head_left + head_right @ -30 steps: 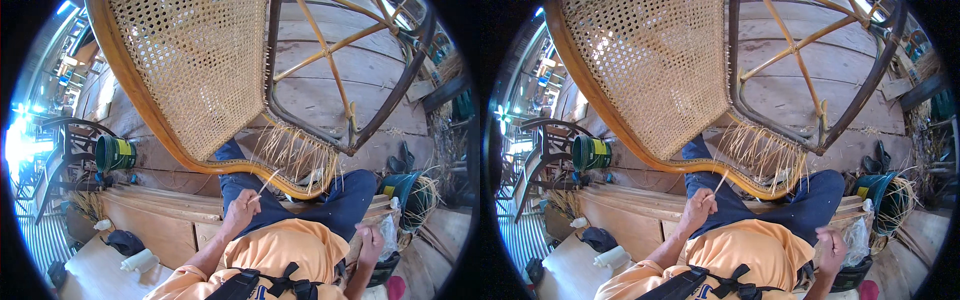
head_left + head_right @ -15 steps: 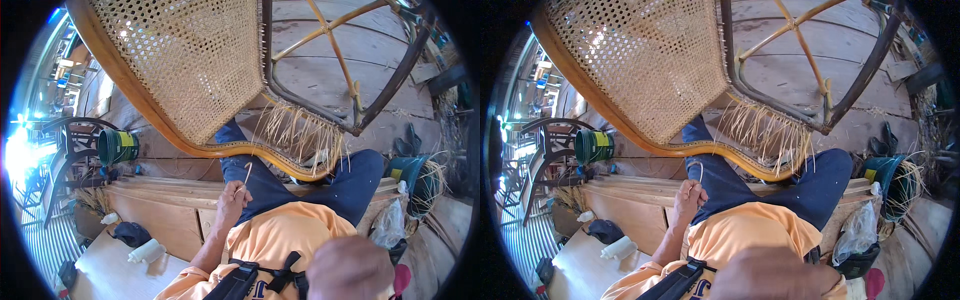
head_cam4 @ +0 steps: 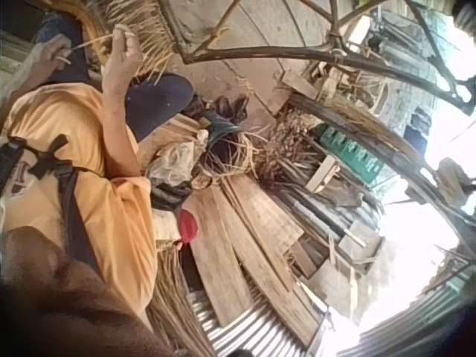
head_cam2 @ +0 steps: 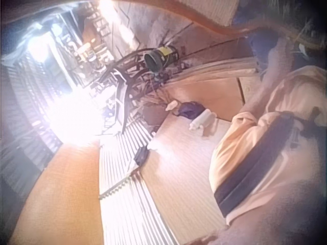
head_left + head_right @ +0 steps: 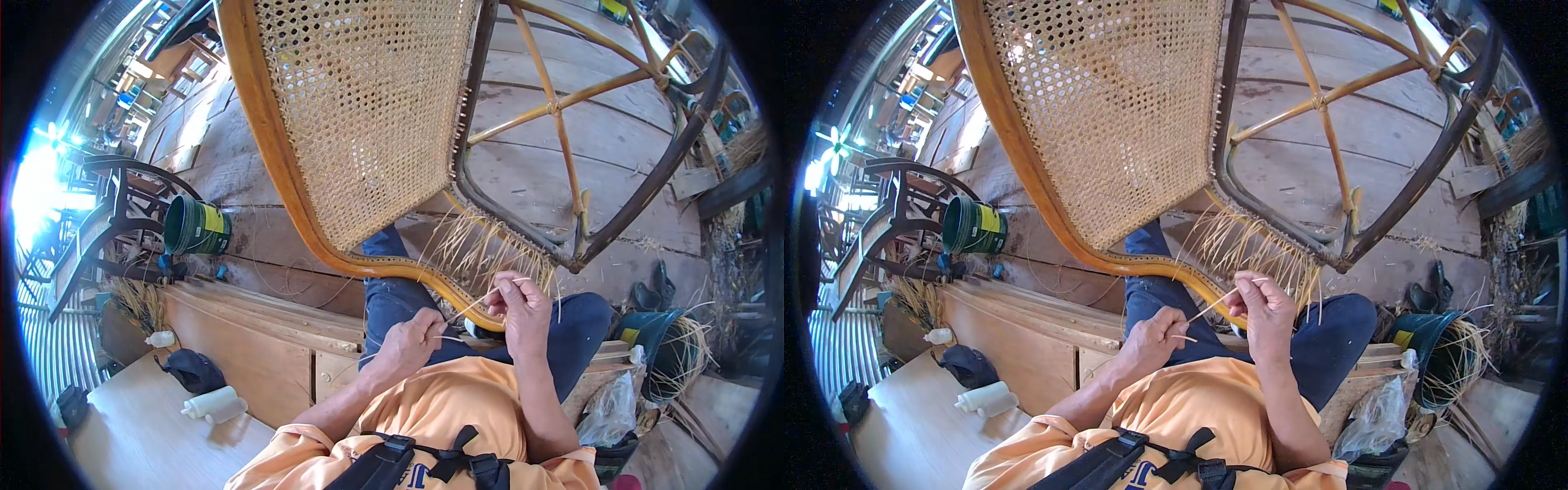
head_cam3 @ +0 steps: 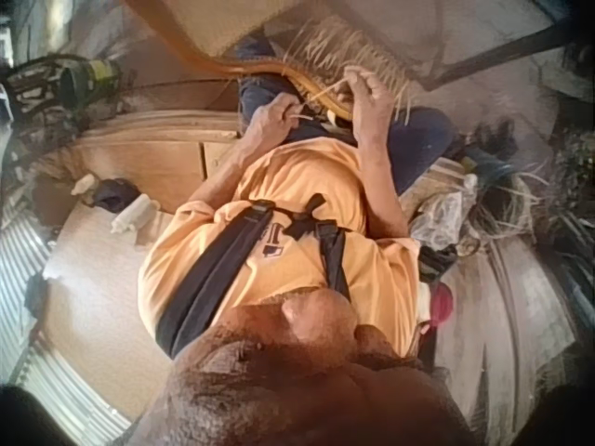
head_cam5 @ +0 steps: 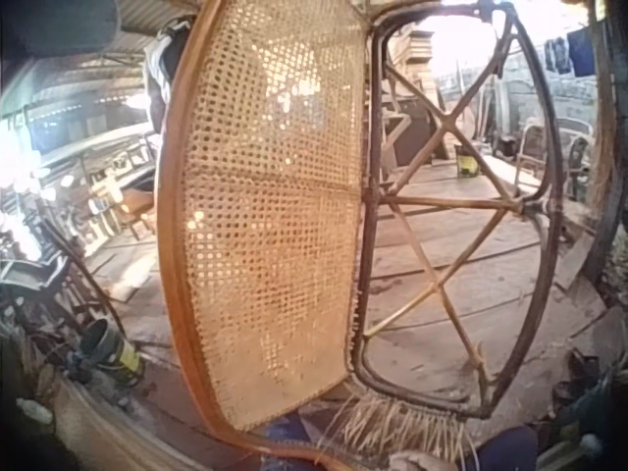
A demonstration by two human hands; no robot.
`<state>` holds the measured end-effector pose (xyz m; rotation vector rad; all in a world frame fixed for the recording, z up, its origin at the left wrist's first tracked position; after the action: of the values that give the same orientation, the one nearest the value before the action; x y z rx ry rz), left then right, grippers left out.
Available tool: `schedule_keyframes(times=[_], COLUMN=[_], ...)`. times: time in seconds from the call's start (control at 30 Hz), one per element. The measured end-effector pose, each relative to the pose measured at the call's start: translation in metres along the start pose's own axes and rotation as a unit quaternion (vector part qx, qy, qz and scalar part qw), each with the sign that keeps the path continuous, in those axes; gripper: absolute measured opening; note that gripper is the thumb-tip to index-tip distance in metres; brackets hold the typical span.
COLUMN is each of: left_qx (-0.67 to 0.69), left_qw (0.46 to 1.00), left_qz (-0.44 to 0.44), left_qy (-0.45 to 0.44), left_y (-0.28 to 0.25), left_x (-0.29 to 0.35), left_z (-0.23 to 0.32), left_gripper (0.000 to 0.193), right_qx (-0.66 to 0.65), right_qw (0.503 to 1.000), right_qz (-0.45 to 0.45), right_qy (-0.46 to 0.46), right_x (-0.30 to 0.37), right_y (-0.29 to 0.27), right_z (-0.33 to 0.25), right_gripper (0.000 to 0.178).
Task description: Repairing or weaving a wicker chair seat using bamboo or rattan strips.
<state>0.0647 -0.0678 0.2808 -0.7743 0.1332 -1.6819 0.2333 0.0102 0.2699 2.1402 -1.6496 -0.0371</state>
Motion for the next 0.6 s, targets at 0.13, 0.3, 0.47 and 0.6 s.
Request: schedule_keyframes(times=[0.13, 0.3, 0.47, 0.6], left_qx=[0.071, 0.003, 0.012, 0.09], left_qw=[0.994, 0.991, 0.986, 0.983], left_qz=[-0.079, 0.072, 0.091, -0.139], left_qy=[-0.012, 0.108, 0.137, 0.082], left_y=[0.006, -0.027, -0.035, 0.008], left_x=[0.005, -0.023, -0.061, -0.077], left_z=[-0.004, 0.004, 0.047, 0.07], left_gripper=[0.014, 0.019, 0.02, 0.03], right_qx=[-0.126, -0.023, -0.087, 0.044], right_qw=[0.991, 0.999, 0.994, 0.997], right_qz=[0.028, -0.011, -0.021, 0.008], right_qy=[-0.019, -0.044, -0.055, -0.064], right_x=[-0.003, -0.004, 0.002, 0.004], right_y=[-0.004, -0.014, -0.007, -0.017], right_z=[0.001, 0.006, -0.017, -0.022], right_gripper=[0.012, 0.013, 0.012, 0.011])
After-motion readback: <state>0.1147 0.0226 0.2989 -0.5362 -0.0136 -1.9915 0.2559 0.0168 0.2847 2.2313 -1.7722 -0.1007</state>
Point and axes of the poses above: each hand's wrist, its own x-axis away from the middle knuckle, its own y-axis out of the palm, z = x × y, the point moved 8 cm from there along -x, towards the middle knuckle, and after that the axes turned 11 degrees about -z, right-handed, at the moved point
